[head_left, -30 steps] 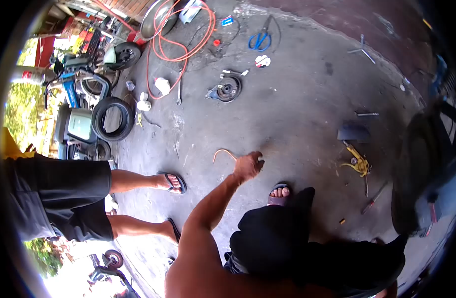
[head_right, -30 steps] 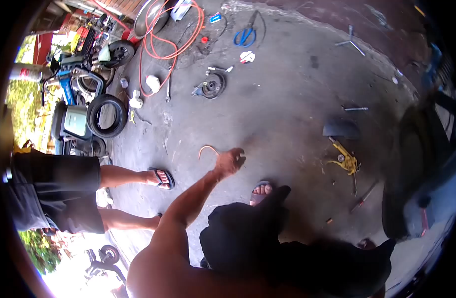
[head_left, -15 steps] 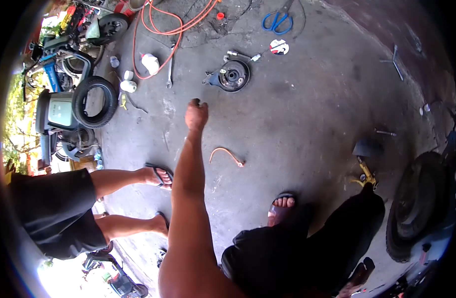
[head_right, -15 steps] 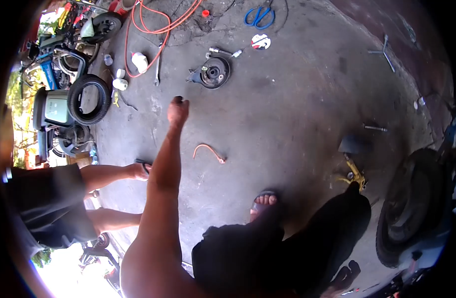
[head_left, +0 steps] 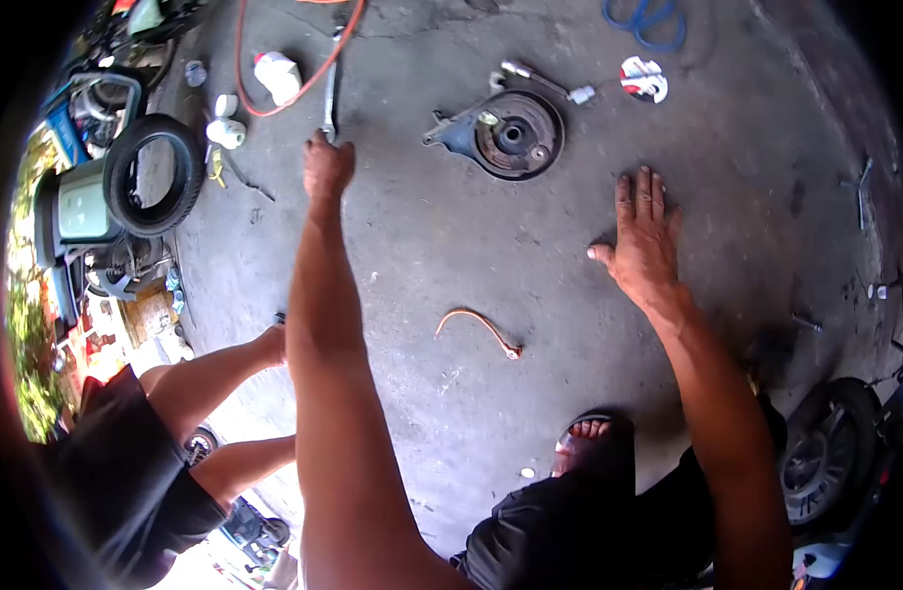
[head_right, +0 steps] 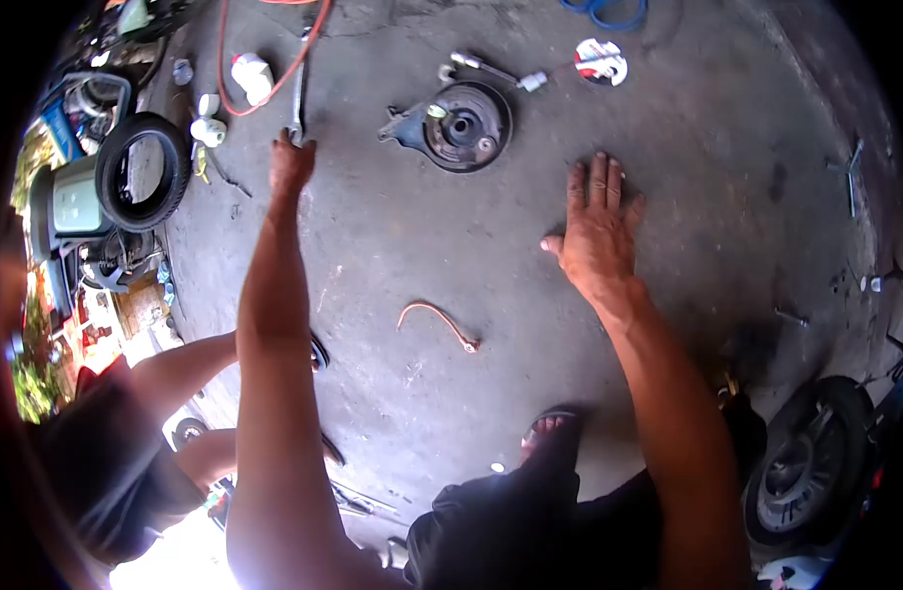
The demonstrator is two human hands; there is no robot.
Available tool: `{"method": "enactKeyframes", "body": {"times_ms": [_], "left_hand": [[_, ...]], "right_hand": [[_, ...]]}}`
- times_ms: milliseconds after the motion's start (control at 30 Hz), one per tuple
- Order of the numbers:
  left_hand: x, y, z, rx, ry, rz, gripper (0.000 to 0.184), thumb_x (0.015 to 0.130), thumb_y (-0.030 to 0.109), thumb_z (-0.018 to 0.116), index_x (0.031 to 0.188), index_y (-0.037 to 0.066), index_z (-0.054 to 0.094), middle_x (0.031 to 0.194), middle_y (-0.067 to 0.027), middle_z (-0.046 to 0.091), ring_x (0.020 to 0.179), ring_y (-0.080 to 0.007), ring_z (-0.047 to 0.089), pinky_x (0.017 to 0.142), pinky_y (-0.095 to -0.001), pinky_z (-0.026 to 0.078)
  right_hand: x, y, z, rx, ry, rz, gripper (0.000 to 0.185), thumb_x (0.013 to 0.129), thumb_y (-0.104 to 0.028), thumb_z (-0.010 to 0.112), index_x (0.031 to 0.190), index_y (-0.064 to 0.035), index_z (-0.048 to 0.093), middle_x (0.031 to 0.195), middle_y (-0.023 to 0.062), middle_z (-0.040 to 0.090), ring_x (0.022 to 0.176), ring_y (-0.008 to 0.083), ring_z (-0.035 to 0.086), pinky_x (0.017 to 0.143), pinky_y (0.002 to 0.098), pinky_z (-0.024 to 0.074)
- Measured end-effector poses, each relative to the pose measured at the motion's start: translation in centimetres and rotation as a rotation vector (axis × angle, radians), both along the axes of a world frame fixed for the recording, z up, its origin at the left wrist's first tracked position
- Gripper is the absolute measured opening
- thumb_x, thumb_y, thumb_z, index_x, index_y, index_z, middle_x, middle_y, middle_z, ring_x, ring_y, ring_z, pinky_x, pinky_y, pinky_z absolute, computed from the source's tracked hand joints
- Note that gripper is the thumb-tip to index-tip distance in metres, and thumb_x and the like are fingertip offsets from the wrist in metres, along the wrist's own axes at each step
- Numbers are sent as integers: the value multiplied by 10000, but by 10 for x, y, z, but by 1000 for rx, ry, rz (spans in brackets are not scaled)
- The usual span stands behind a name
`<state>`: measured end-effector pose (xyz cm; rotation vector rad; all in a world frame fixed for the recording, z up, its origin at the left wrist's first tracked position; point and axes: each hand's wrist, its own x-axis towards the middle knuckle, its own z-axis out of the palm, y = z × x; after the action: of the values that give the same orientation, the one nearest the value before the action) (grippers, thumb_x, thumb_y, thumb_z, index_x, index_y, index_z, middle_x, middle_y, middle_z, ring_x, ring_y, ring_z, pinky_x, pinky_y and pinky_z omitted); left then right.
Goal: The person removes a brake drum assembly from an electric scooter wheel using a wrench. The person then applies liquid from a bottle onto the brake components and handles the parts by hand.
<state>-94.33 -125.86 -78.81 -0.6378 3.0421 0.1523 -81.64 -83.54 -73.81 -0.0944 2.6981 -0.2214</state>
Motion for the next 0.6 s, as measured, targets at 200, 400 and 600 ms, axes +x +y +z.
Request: {"method": "enactKeyframes", "body": {"times_ms": [200, 400, 600], "left_hand": [[-58, -34, -14, 106, -137, -3, 571, 771, 272, 585, 1243, -20, 455, 1216, -261, 525, 1087, -413, 529, 925, -432, 436], [-76, -82, -72, -277, -299, -244, 324, 842, 322, 532, 908, 24, 640, 854, -211, 641, 814, -363, 613, 704, -453, 480], [-52, -156, -109, 271, -298, -139, 312, 894, 342, 502, 849, 62, 634, 679, -95, 607, 578, -207, 568, 510, -385, 461]], "right_hand": [[-9, 3, 7, 54, -94, 25, 925, 767, -406, 704, 1436, 12, 221, 1514, 233, 125, 1417, 365, 82, 1056, 638, 207], [10, 10, -27, -149, 137, -12, 813, 825, -367, 617, 1429, 24, 238, 1509, 253, 117, 1414, 365, 115, 1033, 657, 223], [13, 6, -16, 86, 269, -35, 523, 859, -201, 453, 1315, 56, 439, 1408, 233, 356, 1310, 410, 316, 928, 693, 330]]}}
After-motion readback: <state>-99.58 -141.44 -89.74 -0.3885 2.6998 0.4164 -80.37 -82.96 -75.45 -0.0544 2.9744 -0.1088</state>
